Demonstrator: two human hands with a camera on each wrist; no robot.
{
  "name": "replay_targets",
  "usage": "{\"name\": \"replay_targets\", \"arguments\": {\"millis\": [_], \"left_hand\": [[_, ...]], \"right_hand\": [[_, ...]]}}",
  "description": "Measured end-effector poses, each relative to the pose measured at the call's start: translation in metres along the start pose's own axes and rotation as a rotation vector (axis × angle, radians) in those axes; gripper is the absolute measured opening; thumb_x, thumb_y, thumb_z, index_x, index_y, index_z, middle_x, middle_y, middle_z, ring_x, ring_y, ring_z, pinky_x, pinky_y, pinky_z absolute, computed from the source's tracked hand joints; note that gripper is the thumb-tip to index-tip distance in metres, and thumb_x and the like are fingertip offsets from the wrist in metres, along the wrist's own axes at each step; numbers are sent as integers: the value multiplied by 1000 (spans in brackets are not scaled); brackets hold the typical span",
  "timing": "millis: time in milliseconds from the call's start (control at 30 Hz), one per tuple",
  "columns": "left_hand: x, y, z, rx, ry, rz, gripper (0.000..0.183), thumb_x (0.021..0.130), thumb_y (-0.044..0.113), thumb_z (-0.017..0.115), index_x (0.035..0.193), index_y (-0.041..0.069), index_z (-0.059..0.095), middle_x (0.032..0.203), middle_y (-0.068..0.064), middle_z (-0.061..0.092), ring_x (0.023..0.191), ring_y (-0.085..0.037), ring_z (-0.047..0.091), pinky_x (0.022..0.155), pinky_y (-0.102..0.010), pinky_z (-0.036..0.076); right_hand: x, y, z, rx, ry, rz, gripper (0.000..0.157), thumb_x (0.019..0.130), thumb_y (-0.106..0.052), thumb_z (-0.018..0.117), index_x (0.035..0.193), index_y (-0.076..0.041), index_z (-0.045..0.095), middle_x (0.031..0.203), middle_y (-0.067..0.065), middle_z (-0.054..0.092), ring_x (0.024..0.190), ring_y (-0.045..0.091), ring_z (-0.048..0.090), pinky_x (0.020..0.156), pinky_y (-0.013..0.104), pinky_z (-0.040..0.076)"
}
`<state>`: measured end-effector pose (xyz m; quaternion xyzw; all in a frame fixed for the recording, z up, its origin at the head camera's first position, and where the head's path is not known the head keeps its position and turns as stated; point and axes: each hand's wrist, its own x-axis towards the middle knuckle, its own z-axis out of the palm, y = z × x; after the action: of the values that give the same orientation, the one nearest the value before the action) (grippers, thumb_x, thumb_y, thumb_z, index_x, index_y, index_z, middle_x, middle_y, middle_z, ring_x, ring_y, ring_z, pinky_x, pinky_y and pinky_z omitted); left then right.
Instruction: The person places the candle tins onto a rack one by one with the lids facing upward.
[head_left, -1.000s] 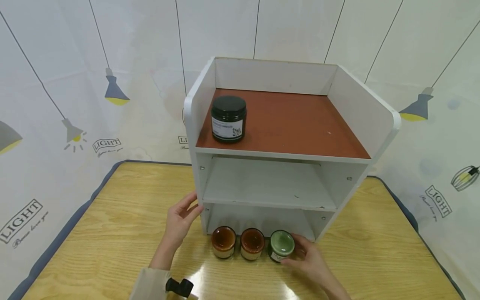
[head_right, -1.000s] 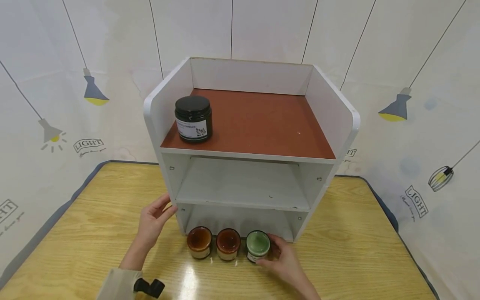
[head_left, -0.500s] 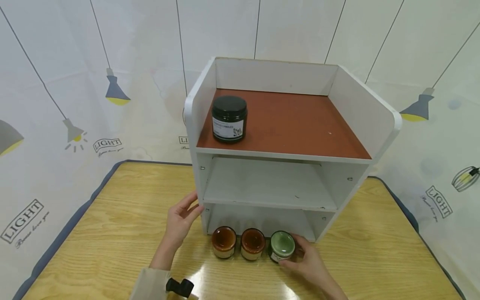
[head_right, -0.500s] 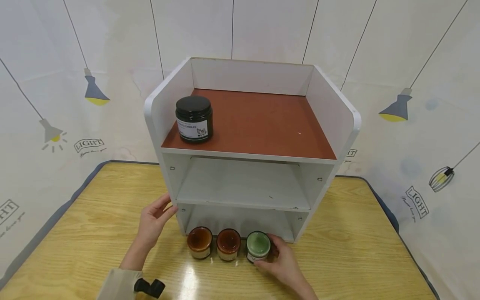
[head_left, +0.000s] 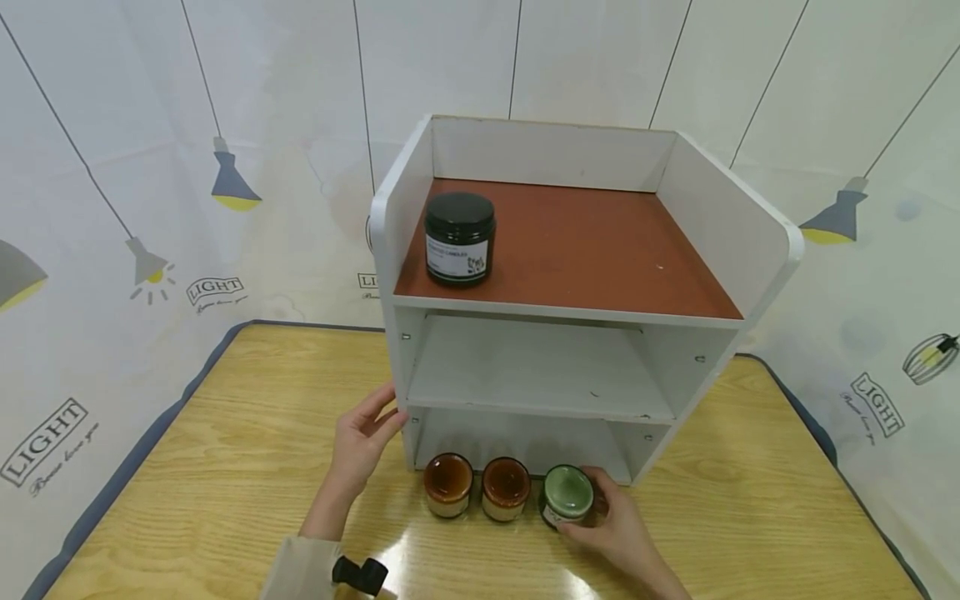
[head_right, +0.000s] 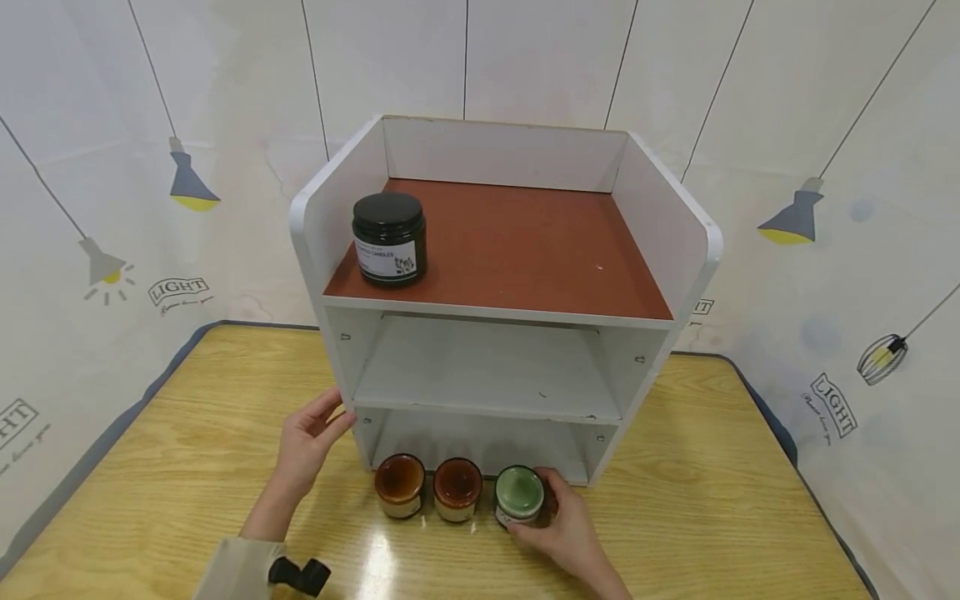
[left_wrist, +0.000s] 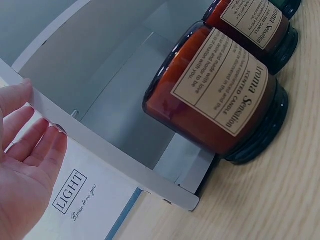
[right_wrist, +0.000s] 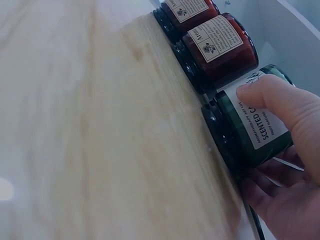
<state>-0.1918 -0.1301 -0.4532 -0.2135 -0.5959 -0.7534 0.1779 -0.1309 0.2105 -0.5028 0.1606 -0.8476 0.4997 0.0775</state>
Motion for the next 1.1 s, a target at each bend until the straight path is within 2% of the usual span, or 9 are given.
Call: {"name": "replay_targets", "arguments": {"millis": [300, 600, 867, 1100], "left_hand": [[-1, 1, 1, -12, 5, -10, 48, 80, -20, 58, 116, 11, 66, 118, 3, 62, 112, -7, 55, 90, -24, 50], [-1, 3, 1, -5, 9, -19, 48, 81, -19, 58, 116, 13, 66, 118, 4, 62, 111, -7, 56, 90, -23, 50], [-1, 3, 1, 8, 18, -26, 49, 80, -19, 58, 115, 14, 66, 117, 5, 62, 110, -6, 56, 89, -23, 51], [-1, 3, 2, 14, 20, -30, 48, 80, -19, 58, 114, 15, 66, 115, 7, 62, 110, -6, 56, 90, -23, 50]], "right_hand": [[-3, -1, 1, 56, 47, -55, 68, 59, -2, 87, 116, 4, 52, 108, 11, 61, 100, 3, 55, 84, 21, 52], [-6, -3, -1, 114, 127, -58, 68, 57, 5, 85, 115, 6, 50, 111, 14, 58, 105, -2, 52, 92, 11, 42], [-5, -17, -7, 138, 137, 39, 70, 57, 7, 84, 117, 7, 48, 115, 15, 56, 103, -2, 53, 90, 12, 44], [-6, -26, -9, 182, 147, 17, 72, 56, 11, 82, 118, 11, 45, 116, 19, 53, 103, -4, 53, 91, 10, 43]]}}
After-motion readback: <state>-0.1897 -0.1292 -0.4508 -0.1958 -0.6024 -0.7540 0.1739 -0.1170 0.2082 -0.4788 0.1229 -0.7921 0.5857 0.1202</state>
